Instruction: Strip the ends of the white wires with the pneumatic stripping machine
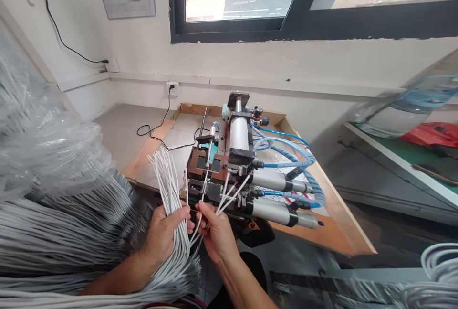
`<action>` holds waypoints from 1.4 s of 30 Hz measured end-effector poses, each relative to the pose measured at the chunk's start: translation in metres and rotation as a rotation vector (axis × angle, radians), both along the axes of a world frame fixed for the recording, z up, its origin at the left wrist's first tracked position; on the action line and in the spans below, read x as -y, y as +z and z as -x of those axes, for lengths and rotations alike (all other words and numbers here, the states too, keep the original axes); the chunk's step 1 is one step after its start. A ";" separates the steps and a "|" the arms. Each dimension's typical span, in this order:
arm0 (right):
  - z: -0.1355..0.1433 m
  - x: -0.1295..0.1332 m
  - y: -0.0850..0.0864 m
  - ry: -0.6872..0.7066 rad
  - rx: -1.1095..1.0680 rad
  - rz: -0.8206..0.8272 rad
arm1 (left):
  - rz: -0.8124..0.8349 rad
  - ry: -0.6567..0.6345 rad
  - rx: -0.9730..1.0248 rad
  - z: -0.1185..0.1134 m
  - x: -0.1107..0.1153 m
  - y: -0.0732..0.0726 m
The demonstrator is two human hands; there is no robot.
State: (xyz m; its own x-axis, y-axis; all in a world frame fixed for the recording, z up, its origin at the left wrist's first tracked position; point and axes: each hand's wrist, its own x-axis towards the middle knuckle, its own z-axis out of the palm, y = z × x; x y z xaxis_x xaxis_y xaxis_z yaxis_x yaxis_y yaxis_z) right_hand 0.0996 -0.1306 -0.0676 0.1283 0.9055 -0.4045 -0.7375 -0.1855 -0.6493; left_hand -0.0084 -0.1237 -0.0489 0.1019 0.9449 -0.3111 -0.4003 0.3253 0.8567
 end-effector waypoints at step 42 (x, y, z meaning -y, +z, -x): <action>0.005 0.032 -0.008 -0.016 0.248 -0.218 | -0.066 -0.087 -0.136 0.013 0.023 -0.017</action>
